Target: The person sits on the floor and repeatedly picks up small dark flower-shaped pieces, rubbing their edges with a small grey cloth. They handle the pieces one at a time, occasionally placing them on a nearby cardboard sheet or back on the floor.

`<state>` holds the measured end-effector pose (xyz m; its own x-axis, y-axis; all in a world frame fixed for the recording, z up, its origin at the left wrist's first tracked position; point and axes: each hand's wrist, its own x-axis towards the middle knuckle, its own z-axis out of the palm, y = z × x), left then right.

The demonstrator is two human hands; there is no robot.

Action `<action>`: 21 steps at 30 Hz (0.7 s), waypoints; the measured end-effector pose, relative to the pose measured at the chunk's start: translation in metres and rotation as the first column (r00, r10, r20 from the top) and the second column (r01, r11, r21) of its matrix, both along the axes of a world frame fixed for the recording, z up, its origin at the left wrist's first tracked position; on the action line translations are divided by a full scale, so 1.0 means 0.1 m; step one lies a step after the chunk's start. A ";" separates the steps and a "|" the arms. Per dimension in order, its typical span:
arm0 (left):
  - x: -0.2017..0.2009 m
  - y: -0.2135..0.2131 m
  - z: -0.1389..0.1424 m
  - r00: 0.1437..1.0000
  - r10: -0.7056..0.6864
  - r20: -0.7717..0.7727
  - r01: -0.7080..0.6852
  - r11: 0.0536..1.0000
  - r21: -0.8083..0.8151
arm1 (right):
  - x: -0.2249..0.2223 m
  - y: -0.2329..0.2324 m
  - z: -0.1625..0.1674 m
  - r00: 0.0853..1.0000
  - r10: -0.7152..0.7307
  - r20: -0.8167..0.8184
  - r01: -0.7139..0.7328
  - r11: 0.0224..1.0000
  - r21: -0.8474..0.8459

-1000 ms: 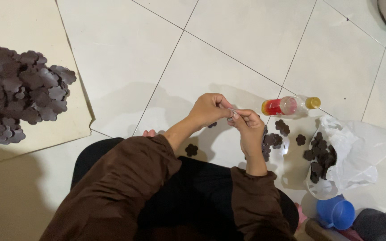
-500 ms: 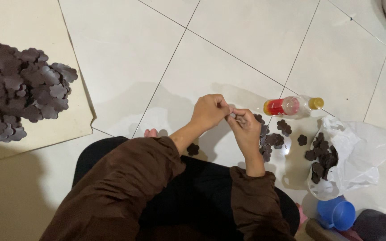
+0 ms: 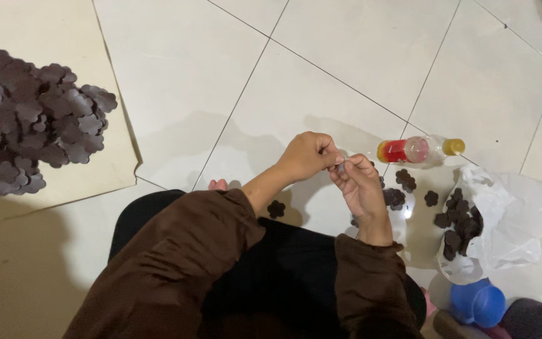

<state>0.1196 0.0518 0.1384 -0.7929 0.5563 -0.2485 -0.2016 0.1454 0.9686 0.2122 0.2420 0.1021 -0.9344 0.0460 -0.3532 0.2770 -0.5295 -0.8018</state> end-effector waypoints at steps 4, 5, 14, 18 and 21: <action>0.02 0.00 0.05 0.993 -0.011 -0.122 -0.007 0.989 -0.145 | 0.00 0.11 -0.11 0.999 -0.040 0.004 0.040 0.999 -0.004; 0.02 0.00 0.04 0.979 -0.018 -0.204 -0.031 0.972 -0.231 | -0.02 0.15 -0.14 0.996 -0.087 0.016 0.086 0.994 0.072; 0.24 0.07 -0.55 0.803 -0.595 -0.039 0.288 0.445 -0.848 | -0.12 0.27 -0.47 0.968 -0.162 -0.192 0.240 0.366 0.899; 0.38 0.07 -0.72 0.754 -0.651 0.089 0.362 0.299 -0.883 | -0.11 0.26 -0.55 0.981 0.001 -0.191 0.191 -0.032 0.981; 0.37 0.07 -0.75 0.737 -0.661 0.138 0.398 0.260 -0.880 | -0.11 0.27 -0.59 0.986 0.019 -0.167 0.168 -0.078 0.983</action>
